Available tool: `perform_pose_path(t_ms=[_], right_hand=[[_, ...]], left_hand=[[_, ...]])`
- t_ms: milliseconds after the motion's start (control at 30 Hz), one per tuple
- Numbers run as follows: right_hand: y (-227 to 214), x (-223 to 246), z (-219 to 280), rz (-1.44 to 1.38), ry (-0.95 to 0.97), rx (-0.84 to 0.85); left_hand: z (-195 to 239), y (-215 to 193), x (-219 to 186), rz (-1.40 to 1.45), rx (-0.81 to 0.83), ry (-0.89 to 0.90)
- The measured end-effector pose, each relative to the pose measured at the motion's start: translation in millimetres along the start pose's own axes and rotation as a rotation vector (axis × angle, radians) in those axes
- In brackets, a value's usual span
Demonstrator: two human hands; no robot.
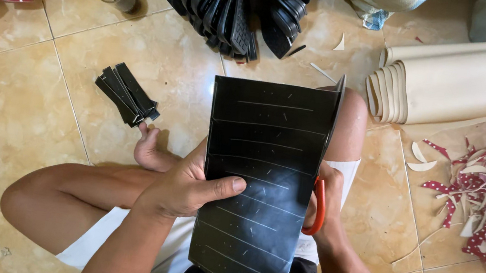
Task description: The person sits on the floor and uses red-handled scissors to cut a large black sheet into narrow strips, stacking them on the floor. They then cut a brown sheet into similar strips and add them to the pile.
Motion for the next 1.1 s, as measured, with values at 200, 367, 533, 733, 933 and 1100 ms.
perform_pose_path(t_ms=[200, 367, 533, 733, 933, 1100], right_hand=[[3.3, 23.8, -5.1, 0.041, -0.236, 0.041], [4.0, 4.1, -13.3, 0.186, -0.058, -0.02], [-0.2, -20.2, -9.4, 0.032, -0.062, -0.046], [-22.0, -49.7, -28.9, -0.273, 0.192, -0.071], [-25.7, 22.6, -20.4, -0.821, 0.039, 0.416], [-9.7, 71.6, -9.3, -0.775, 0.079, 0.349]], left_hand=[[0.9, 1.9, 5.3, 0.164, -0.069, 0.0], [6.4, -1.3, 11.9, 0.115, -0.097, -0.038], [9.5, -2.6, 12.6, 0.071, -0.073, -0.039], [12.8, -12.2, 3.1, 0.01, -0.078, -0.049], [18.1, -28.0, -15.4, -0.172, 0.166, -0.043], [25.9, -17.3, -40.6, 0.89, 0.144, 0.004]])
Point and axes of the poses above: each hand's wrist, its own z-axis away from the middle knuckle, its own y-axis out of the palm, x = y × z, the point moved 8 cm from there along -z, towards the middle knuckle, and after that the axes turned 12 degrees about y, right-handed, at the moved point
